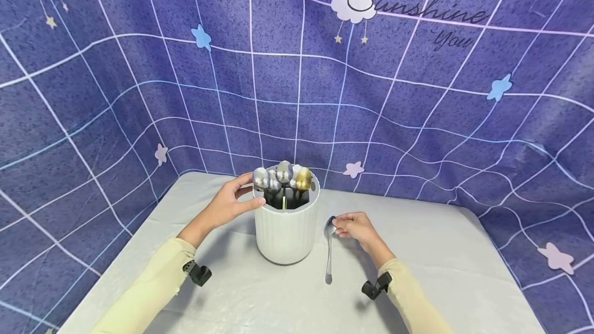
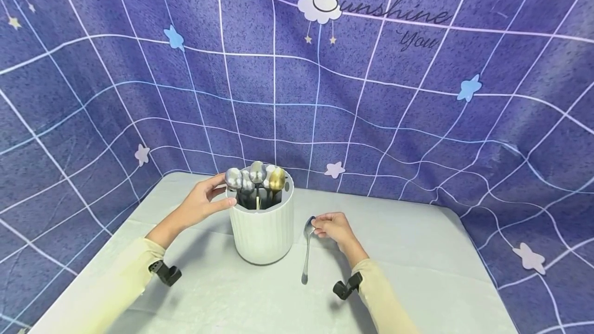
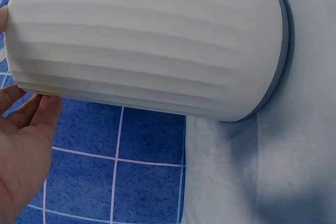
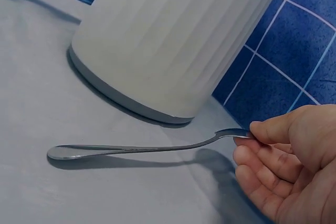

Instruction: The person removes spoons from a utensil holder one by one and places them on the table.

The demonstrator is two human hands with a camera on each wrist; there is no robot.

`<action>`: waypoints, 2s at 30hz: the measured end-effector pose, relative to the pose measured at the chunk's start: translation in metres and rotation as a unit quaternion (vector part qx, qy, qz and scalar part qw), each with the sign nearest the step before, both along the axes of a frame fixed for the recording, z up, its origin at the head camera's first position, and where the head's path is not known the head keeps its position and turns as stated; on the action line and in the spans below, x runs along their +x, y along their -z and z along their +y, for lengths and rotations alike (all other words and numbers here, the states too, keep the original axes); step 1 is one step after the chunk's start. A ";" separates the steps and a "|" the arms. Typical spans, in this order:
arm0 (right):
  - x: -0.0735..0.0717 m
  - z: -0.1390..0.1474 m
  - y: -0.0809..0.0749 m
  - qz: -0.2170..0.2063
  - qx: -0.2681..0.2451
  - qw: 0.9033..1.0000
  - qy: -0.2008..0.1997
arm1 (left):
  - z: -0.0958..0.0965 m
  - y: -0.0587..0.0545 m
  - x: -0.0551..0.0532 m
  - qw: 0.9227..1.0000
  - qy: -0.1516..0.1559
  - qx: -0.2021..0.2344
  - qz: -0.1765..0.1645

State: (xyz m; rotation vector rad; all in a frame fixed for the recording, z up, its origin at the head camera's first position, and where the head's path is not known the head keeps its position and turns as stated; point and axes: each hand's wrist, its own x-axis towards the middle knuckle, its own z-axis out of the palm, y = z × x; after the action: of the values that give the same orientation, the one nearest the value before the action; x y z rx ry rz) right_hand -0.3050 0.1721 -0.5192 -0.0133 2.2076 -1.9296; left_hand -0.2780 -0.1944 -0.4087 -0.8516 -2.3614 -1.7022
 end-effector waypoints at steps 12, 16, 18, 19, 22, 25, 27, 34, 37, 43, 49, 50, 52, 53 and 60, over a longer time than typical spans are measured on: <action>0.000 0.003 0.004 -0.015 -0.008 1.000 -0.006 | 0.001 -0.001 0.000 1.000 -0.002 0.001 -0.001; 0.000 0.003 0.006 -0.015 -0.006 1.000 -0.010 | 0.001 0.000 0.000 1.000 -0.002 0.002 -0.001; 0.001 0.004 0.007 -0.014 -0.004 1.000 -0.014 | 0.002 0.001 -0.001 1.000 -0.002 0.002 0.000; 0.001 0.004 0.008 -0.015 -0.003 1.000 -0.015 | 0.002 0.001 -0.001 1.000 -0.002 0.003 0.001; 0.001 0.006 0.008 -0.023 0.007 1.000 -0.018 | 0.002 0.001 -0.001 1.000 -0.002 0.004 0.000; 0.002 0.009 0.006 -0.030 0.024 0.999 -0.020 | 0.002 0.001 0.000 1.000 -0.002 0.002 0.000; 0.003 0.010 0.004 -0.033 0.035 0.999 -0.023 | 0.002 0.001 0.000 1.000 -0.002 0.001 -0.001; 0.006 0.016 -0.006 -0.033 0.053 0.997 -0.042 | 0.002 0.000 0.001 1.000 -0.003 -0.002 -0.004; 0.005 0.019 -0.009 -0.032 0.057 0.997 -0.052 | 0.001 -0.001 0.001 1.000 -0.003 -0.003 -0.005; 0.005 0.025 -0.022 -0.026 0.061 0.997 -0.049 | 0.001 0.000 0.000 1.000 -0.002 -0.005 -0.003; 0.006 0.024 -0.048 0.000 0.058 0.997 -0.047 | 0.001 0.001 -0.003 1.000 -0.001 -0.001 -0.001; 0.007 0.023 -0.053 0.007 0.058 0.997 -0.049 | 0.001 0.001 -0.003 1.000 -0.001 0.000 -0.002; 0.008 0.022 -0.063 0.025 0.063 0.996 -0.058 | 0.001 0.002 -0.002 1.000 -0.002 -0.001 -0.002; 0.009 0.021 -0.068 0.033 0.065 0.995 -0.063 | 0.001 0.003 -0.002 1.000 -0.002 -0.002 -0.002; 0.015 0.011 -0.114 0.093 0.110 0.985 -0.096 | 0.001 0.002 0.000 1.000 -0.005 0.002 -0.007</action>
State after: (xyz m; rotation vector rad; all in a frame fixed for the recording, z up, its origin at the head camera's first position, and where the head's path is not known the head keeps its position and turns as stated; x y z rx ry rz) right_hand -0.2900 0.1828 -0.4050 -0.3716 2.4255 -1.6348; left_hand -0.2778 -0.1936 -0.4108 -0.8292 -2.3659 -1.7140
